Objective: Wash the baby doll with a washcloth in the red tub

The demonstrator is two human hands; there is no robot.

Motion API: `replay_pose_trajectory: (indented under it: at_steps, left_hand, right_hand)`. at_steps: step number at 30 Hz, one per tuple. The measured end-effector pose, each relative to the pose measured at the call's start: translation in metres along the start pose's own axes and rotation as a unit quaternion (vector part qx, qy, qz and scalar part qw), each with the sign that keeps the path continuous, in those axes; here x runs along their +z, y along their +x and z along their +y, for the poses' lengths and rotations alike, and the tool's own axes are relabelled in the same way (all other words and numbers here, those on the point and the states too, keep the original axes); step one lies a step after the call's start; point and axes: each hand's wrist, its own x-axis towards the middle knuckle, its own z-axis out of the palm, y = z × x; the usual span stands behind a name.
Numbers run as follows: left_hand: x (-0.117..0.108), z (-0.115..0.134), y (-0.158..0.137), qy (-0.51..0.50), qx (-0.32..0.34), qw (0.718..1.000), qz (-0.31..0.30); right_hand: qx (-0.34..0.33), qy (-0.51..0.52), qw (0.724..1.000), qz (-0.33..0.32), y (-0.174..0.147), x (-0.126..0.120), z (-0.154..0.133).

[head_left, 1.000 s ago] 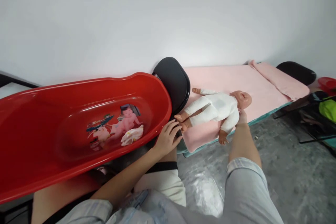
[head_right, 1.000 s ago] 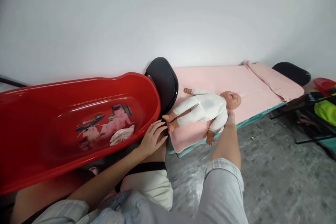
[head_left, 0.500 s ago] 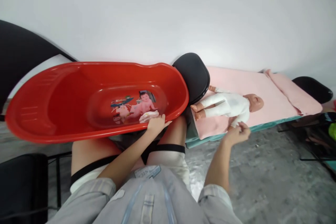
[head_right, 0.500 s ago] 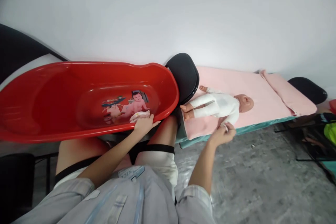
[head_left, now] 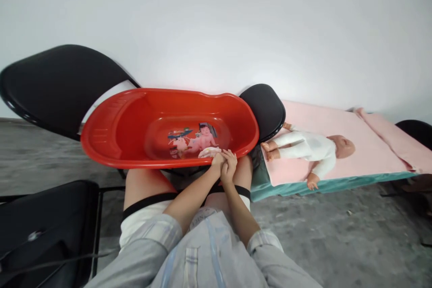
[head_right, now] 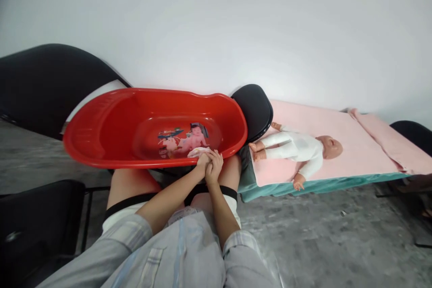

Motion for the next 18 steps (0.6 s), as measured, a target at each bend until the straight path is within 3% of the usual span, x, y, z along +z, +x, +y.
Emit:
replay_pose_trajectory:
  at_steps: [4,7,14,18]
  left_hand:
    - [0.002,0.025,-0.007,0.058,-0.062,0.996,0.000]
    - [-0.001,0.028,-0.008,0.042,-0.102,0.994,0.013]
    - [0.009,0.017,-0.011,0.029,-0.060,0.997,0.040]
    - [0.010,0.016,-0.009,0.025,-0.074,0.995,0.055]
  right_hand:
    - [0.014,-0.005,0.999,-0.040,-0.004,-0.003,0.008]
    - [0.001,-0.003,0.999,-0.042,-0.004,-0.007,0.010]
    - [0.010,-0.014,0.999,-0.027,-0.008,-0.001,0.010]
    - [0.003,-0.009,1.000,-0.026,-0.012,0.000,0.014]
